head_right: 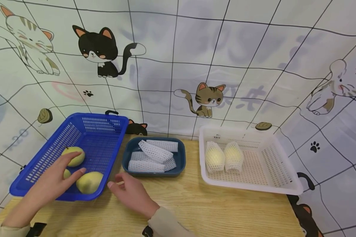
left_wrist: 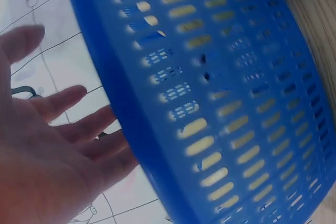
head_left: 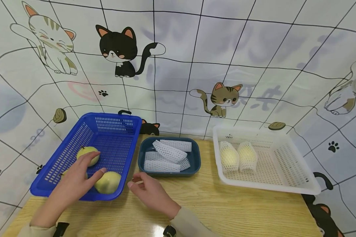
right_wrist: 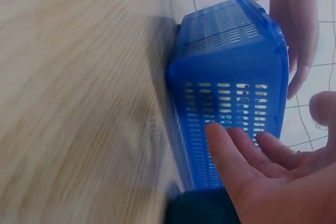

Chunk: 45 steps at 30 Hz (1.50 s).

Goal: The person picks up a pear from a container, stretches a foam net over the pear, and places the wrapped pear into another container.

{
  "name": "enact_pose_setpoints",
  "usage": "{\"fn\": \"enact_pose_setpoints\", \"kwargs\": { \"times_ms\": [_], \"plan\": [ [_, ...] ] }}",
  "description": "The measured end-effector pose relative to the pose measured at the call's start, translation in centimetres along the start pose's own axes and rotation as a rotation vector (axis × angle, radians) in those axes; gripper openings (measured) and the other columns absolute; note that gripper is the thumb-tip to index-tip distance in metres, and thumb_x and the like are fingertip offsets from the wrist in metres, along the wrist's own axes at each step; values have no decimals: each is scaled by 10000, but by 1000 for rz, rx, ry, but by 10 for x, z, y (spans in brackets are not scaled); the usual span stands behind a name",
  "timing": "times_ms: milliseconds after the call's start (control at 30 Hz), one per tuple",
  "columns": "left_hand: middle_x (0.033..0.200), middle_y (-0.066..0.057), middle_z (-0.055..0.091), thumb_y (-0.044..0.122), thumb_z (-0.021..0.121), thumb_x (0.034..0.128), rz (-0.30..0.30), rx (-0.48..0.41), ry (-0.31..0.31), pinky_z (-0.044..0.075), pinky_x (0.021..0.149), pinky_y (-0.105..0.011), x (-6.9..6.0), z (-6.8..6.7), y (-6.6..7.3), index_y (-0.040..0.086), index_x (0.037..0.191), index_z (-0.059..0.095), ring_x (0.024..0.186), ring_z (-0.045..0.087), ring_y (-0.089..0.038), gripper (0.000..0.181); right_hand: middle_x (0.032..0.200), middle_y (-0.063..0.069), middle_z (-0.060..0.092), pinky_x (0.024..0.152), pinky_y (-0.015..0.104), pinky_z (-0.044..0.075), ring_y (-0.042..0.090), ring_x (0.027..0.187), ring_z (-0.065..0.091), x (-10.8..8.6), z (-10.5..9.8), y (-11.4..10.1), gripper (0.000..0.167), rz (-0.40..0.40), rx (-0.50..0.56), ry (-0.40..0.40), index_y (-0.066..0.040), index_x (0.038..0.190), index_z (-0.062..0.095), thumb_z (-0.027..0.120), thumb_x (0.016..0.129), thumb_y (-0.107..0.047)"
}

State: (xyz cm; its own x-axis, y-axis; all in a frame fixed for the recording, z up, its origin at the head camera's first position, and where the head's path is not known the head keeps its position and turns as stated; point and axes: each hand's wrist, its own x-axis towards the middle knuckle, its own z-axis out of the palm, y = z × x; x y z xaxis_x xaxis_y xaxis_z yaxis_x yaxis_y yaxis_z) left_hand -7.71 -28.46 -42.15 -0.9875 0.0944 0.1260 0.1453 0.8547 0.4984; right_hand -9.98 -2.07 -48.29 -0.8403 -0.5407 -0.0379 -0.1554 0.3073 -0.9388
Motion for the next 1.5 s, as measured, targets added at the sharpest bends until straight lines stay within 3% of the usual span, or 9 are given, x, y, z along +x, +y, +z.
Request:
{"fn": "enact_pose_setpoints", "kwargs": {
  "times_ms": [133, 233, 300, 500, 733, 933, 1300, 1400, 1500],
  "plan": [
    [1546, -336, 364, 443, 678, 997, 8, 46, -91, 442, 944, -727, 6, 0, -3, -25, 1555, 372, 1339, 416, -578, 790, 1143, -46, 703, 762, 225, 540, 87, 945, 695, 7, 7, -2, 466, 27, 62, 20, -129, 1300, 638, 509, 1063, -509],
    [1550, -335, 359, 446, 704, 978, 55, 50, -134, 455, 949, -714, 11, 2, -5, -13, 1549, 395, 1338, 428, -576, 795, 1023, -15, 720, 717, 221, 525, 115, 882, 699, 11, 11, -5, 400, 36, 83, 35, -157, 1222, 663, 510, 1067, -492],
    [1545, -333, 367, 448, 721, 965, 89, 43, -160, 461, 959, -702, 14, 4, -8, -5, 1538, 417, 1340, 437, -566, 791, 954, 3, 715, 684, 214, 511, 85, 814, 673, 13, 14, -7, 375, 38, 79, 45, -154, 1165, 677, 519, 1065, -479],
    [1487, -340, 440, 472, 773, 909, 158, 43, -258, 468, 978, -671, 22, 12, -17, -29, 1498, 465, 1320, 472, -549, 833, 768, -103, 601, 573, 200, 430, 2, 635, 531, 19, 22, -9, 338, 49, 46, 57, -139, 1047, 668, 556, 1050, -457],
    [1439, -340, 496, 517, 776, 886, 194, 75, -340, 480, 987, -647, 28, 20, -25, -58, 1468, 491, 1290, 518, -522, 865, 789, -114, 563, 582, 193, 427, -1, 650, 506, 21, 27, -6, 321, 19, 11, 49, -107, 1025, 656, 558, 1055, -410],
    [1409, -360, 503, 527, 802, 857, 174, 63, -436, 480, 984, -644, 31, 26, -29, -79, 1468, 473, 1258, 547, -511, 921, 714, -117, 547, 554, 188, 415, 2, 598, 490, 22, 30, -6, 309, 13, 25, 36, -100, 1003, 635, 541, 1067, -387],
    [1372, -345, 544, 446, 848, 823, 166, 34, -529, 485, 975, -621, 41, 33, -36, -87, 1468, 463, 1236, 563, -493, 921, 732, -107, 506, 560, 203, 382, 32, 625, 451, 22, 29, -5, 330, 24, -24, -7, -142, 1003, 607, 487, 1080, -439],
    [1344, -290, 588, 405, 853, 823, 164, 3, -548, 494, 962, -578, 43, 32, -37, -83, 1449, 484, 1207, 588, -441, 876, 745, -107, 505, 566, 203, 385, 32, 637, 450, 22, 29, -5, 329, 21, -32, -12, -145, 1004, 608, 483, 1082, -439],
    [1245, -189, 653, 360, 849, 823, 180, -9, -554, 522, 877, -474, 44, 33, -38, -77, 1403, 521, 1079, 634, -309, 797, 752, -107, 508, 576, 202, 390, 31, 649, 453, 22, 29, -5, 331, 19, -38, -9, -147, 998, 610, 482, 1082, -440]
  ]
}}
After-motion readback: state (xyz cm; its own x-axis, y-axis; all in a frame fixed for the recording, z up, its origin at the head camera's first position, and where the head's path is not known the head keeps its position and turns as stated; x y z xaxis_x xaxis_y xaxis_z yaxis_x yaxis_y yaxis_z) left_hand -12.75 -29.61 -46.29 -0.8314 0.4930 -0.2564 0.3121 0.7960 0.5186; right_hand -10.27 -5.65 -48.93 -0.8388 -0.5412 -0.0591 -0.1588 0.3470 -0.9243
